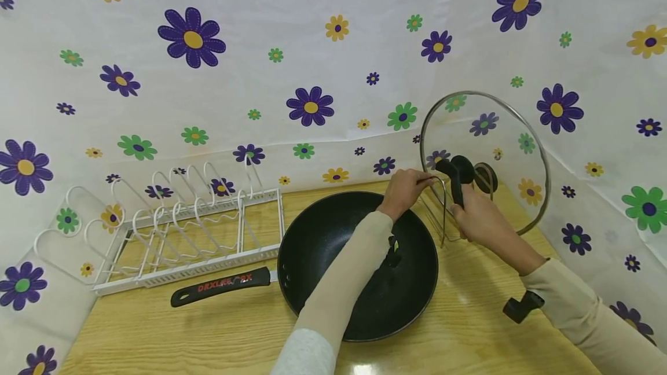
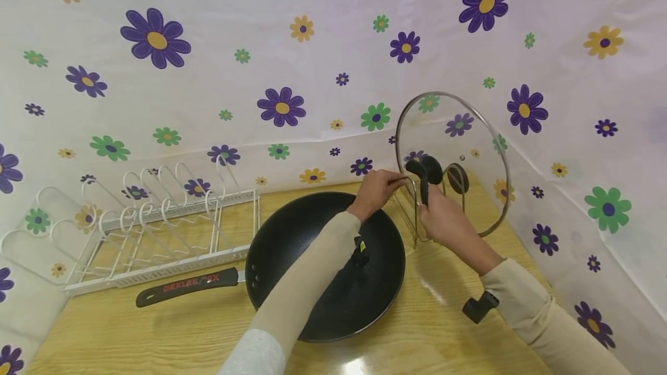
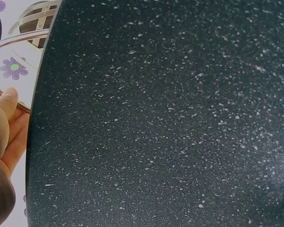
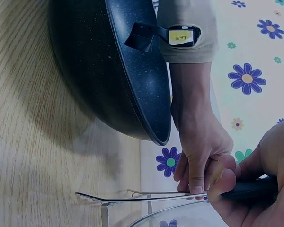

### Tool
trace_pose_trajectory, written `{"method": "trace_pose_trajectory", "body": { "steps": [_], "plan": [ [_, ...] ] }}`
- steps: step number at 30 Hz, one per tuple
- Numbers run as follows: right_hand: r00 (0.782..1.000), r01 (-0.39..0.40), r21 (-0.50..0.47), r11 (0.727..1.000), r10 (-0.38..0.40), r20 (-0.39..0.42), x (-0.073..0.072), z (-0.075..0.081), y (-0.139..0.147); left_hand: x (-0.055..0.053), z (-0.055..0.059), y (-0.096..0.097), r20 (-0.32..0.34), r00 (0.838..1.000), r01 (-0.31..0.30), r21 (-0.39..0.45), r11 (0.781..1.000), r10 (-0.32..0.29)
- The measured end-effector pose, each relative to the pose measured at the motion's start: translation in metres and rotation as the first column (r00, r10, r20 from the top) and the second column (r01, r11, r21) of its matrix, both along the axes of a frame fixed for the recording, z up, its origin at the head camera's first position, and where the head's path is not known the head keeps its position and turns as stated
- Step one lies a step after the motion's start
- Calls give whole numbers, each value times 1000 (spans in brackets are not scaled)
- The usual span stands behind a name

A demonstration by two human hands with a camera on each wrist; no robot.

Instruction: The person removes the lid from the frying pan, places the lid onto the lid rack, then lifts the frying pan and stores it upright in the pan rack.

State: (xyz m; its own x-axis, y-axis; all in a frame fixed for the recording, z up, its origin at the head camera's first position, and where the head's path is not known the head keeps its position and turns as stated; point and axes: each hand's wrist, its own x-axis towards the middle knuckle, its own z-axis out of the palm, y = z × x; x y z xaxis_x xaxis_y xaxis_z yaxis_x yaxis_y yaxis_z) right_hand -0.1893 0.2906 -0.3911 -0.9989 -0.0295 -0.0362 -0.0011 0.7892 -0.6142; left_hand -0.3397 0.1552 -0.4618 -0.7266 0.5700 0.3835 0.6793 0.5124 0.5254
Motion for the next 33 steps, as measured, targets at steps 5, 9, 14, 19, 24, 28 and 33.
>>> {"method": "trace_pose_trajectory", "body": {
  "steps": [5, 9, 14, 19, 24, 28, 33],
  "plan": [
    [1000, 1, -3, 1000, -1, 5, 0, 0, -1, 1, 0, -1, -2, 1000, 1, -1, 1000, -1],
    [1000, -1, 1, 1000, 1, -3, -1, 0, -1, 1, 0, -1, 7, 1000, 6, 6, 1000, -6],
    [1000, -11, 8, 1000, 11, -14, -2, -1, 0, 0, 0, -1, -3, 1000, 4, -2, 1000, -4],
    [1000, -16, -1, 1000, 16, 3, -4, -3, -1, 0, 0, -2, -5, 1000, 10, -10, 1000, -10],
    [1000, -15, -8, 1000, 15, 1, -4, -4, -1, 0, 0, -1, -8, 1000, 16, -9, 1000, -16],
    [1000, -14, -4, 1000, 14, -4, -3, -4, -1, -1, 0, -1, -20, 1000, 21, -6, 1000, -21],
    [1000, -22, -3, 1000, 22, -2, -3, -6, -2, -1, -1, -1, -20, 999, 31, -6, 999, -32]
  ]
}}
